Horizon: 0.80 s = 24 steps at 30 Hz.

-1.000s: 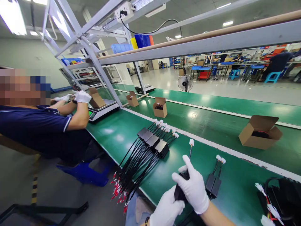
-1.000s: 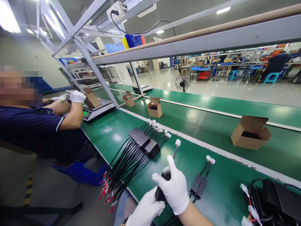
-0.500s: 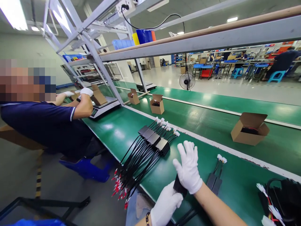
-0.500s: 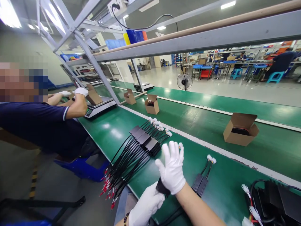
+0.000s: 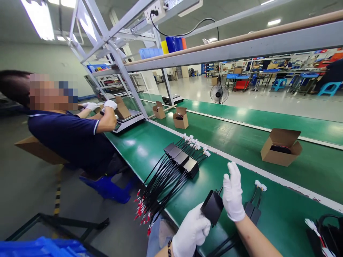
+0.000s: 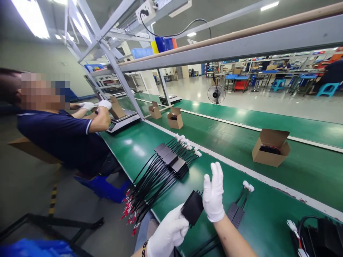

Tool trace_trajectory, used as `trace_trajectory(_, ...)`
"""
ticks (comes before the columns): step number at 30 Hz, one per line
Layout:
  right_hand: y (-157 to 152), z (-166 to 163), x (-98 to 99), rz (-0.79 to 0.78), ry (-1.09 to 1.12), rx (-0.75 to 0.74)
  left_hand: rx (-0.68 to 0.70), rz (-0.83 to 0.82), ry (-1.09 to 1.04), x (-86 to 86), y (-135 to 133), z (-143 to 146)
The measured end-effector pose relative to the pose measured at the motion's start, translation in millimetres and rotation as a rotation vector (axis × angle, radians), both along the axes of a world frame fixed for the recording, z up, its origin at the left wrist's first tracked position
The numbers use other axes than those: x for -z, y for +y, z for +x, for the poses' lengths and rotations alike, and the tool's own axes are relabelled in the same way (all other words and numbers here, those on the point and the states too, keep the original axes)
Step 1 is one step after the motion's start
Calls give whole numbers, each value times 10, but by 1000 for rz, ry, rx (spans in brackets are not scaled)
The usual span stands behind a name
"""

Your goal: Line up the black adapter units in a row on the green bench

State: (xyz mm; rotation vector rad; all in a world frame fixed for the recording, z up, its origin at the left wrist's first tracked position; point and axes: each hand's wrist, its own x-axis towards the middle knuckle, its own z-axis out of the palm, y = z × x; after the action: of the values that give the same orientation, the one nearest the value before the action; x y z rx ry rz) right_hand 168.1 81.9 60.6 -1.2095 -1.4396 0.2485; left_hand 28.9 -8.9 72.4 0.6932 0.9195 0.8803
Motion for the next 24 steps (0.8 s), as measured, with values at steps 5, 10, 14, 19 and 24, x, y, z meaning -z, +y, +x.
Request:
trace_trajectory(5,-395,10,39,-196,316,-62,-42,9,-35,-49,26,-48)
trace_trajectory(10,-629,-136,404,-568,511,-407,-89,218,193,-34,25,-54)
trace_trajectory(14,-714,-233,461,-604,407,-426,-122,438,355,124,-2,-54)
trace_trajectory(19,-723,-283,284,-600,255,-380,-110,553,519,306,-12,-125)
trace_trajectory(24,-554,-188,149,-596,373,-429,-96,486,557,190,16,-161)
